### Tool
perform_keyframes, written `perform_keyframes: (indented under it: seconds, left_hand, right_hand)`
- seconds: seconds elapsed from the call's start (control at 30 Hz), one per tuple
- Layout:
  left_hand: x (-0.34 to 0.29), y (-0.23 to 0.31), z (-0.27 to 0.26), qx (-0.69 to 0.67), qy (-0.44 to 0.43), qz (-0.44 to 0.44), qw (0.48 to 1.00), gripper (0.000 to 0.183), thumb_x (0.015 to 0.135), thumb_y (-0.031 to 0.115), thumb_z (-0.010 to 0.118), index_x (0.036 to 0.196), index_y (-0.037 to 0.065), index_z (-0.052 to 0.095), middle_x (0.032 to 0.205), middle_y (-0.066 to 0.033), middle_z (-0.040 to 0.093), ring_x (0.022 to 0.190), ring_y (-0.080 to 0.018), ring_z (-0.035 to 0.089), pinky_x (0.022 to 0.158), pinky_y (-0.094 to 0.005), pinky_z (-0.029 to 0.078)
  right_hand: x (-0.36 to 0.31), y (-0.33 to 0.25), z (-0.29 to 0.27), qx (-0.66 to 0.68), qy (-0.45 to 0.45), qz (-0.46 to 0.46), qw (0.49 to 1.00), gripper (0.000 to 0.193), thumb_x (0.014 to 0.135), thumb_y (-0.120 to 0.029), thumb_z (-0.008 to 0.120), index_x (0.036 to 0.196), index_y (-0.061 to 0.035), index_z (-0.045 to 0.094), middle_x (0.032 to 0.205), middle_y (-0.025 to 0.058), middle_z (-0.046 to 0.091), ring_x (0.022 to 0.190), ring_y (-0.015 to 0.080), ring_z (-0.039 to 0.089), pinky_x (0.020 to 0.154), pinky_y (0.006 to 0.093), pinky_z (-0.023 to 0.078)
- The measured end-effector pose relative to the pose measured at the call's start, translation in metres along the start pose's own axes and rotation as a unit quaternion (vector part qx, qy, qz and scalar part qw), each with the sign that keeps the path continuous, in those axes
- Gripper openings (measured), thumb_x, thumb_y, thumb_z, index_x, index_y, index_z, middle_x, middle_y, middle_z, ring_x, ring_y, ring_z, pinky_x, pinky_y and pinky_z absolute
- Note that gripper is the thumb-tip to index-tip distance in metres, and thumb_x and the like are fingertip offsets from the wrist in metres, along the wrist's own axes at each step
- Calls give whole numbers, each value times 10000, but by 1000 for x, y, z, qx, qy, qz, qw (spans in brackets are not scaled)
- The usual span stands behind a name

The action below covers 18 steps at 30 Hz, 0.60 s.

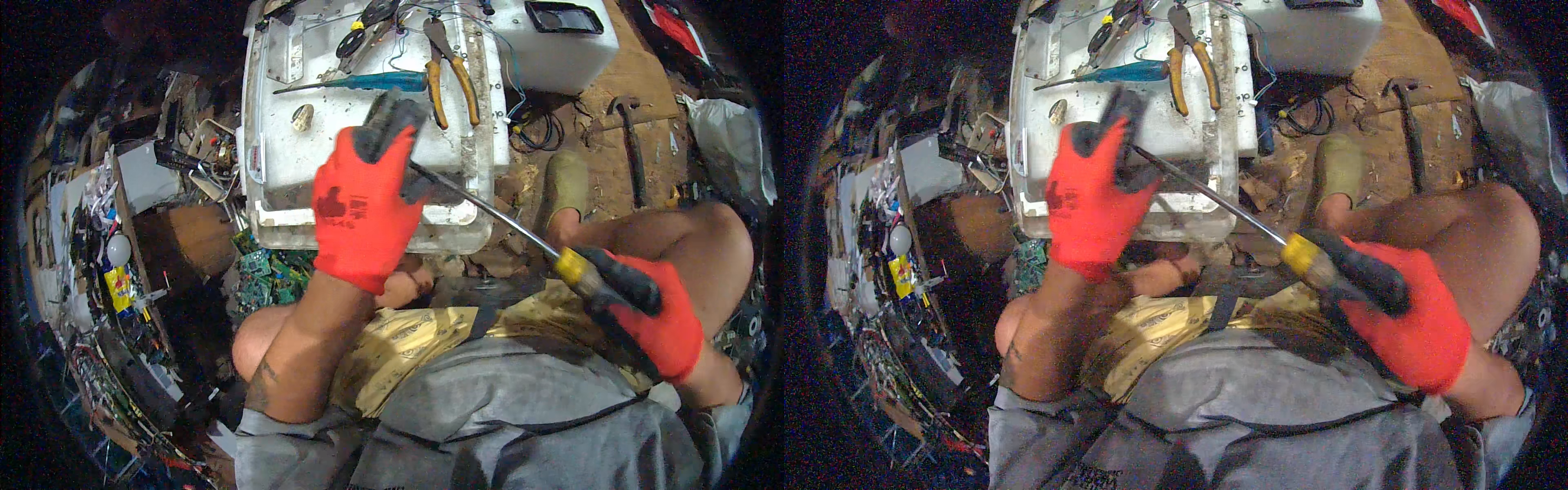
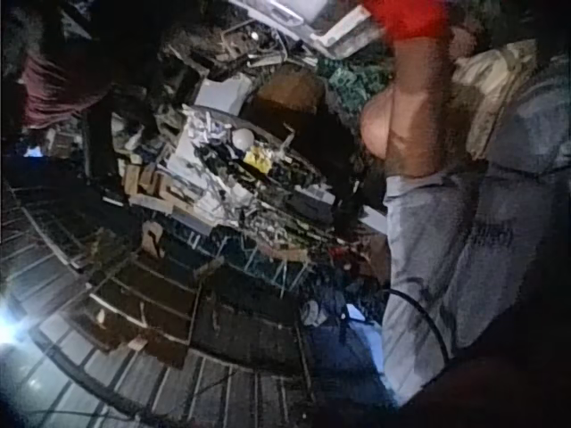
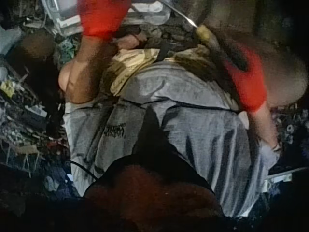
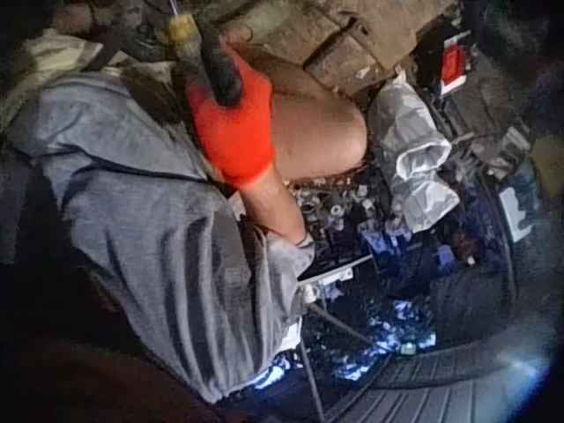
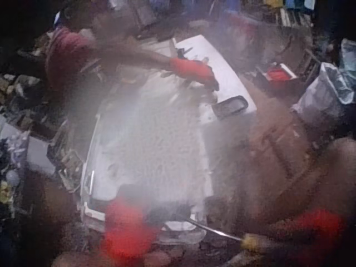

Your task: The person disassembles a computer fan using a screwdriver. They remove screws from the fan housing, separate the fan blade from the frame, and set the components aside on a white work surface.

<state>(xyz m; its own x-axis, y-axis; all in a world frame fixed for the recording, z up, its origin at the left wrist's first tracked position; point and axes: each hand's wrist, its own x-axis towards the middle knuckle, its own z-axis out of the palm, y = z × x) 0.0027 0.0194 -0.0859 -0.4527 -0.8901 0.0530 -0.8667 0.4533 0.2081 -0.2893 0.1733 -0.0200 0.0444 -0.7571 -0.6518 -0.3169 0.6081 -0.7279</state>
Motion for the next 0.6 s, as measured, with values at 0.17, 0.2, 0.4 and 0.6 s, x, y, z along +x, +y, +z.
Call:
perform_keyframes:
  seconds: [0.17,0.2,0.4,0.6]
  left_hand:
    - [6,-8,-3,-88,-2,-7,996,680,724,128,791,1369,169,577,1175,-232,573,1036,-391,618,879,-438,532]
    - [8,-18,-9,-133,13,-28,991,674,736,91,778,1374,154,571,1207,-238,575,1073,-382,621,907,-426,534]
    - [25,-58,-23,-401,-29,-106,909,936,685,-31,783,1513,16,351,1357,-146,559,1233,-233,576,1060,-350,463]
    - [26,-53,-20,-283,-46,-83,954,960,646,-8,812,1499,4,373,1376,-143,549,1235,-231,571,1077,-356,449]
  right_hand:
    - [23,-4,-6,48,-38,16,998,532,838,-47,722,1348,-6,575,1211,121,683,1152,181,619,1004,315,464]
    - [21,-3,-8,72,-36,21,997,542,832,-49,729,1350,-7,574,1211,113,682,1156,184,619,1009,318,462]
    - [5,13,1,42,36,-40,998,628,769,-36,766,1363,-22,563,1220,105,666,1188,229,612,1046,345,445]
    - [15,29,11,-16,-9,-135,991,620,759,-27,762,1349,-29,573,1202,141,659,1150,287,631,1014,374,468]
